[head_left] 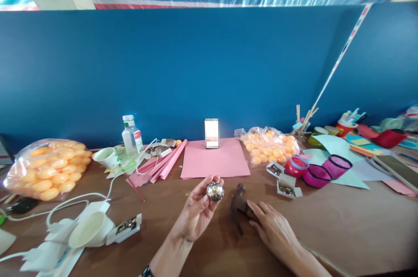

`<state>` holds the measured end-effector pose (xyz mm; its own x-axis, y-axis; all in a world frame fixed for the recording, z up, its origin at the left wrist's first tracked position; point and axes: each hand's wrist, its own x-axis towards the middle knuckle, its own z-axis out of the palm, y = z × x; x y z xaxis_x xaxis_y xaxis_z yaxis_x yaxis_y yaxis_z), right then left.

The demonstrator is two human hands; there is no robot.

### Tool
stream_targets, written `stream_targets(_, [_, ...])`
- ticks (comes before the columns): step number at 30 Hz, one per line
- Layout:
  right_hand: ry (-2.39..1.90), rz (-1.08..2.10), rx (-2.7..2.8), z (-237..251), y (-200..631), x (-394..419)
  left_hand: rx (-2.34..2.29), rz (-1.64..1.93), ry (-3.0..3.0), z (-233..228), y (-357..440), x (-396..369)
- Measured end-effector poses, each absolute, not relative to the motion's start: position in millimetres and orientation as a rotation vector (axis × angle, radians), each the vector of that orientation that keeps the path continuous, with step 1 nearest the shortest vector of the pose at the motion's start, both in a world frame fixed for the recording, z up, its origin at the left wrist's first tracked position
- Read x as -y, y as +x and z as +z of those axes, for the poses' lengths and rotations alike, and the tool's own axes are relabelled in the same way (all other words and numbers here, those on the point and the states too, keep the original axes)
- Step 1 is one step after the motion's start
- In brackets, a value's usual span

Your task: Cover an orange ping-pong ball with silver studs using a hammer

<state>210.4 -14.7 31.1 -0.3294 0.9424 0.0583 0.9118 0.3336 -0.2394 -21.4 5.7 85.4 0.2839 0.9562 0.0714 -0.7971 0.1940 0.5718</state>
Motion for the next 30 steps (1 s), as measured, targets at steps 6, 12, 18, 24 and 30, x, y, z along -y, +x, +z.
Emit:
stream_targets(6, [-1.648, 0.236, 2.391, 28, 208, 14, -0.458, 1.251, 0.230, 89, -15, -6])
stream_targets(12, [-1.653, 0.199, 2.373, 23, 209, 14, -0.441, 1.265, 0.056, 97, -5, -5])
stream_targets(18, [-1.597, 0.150, 2.363, 22, 210, 14, -0.536, 1.271, 0.022, 91, 4, -6])
stream_targets(24, [-1.545, 0.189, 2.343, 26, 211, 12, -0.631, 1.264, -0.028, 87, 8, -5])
stream_targets(30, [-1.464, 0.322, 2.135, 59, 204, 8, -0.696, 1.234, -0.004, 89, 10, -1])
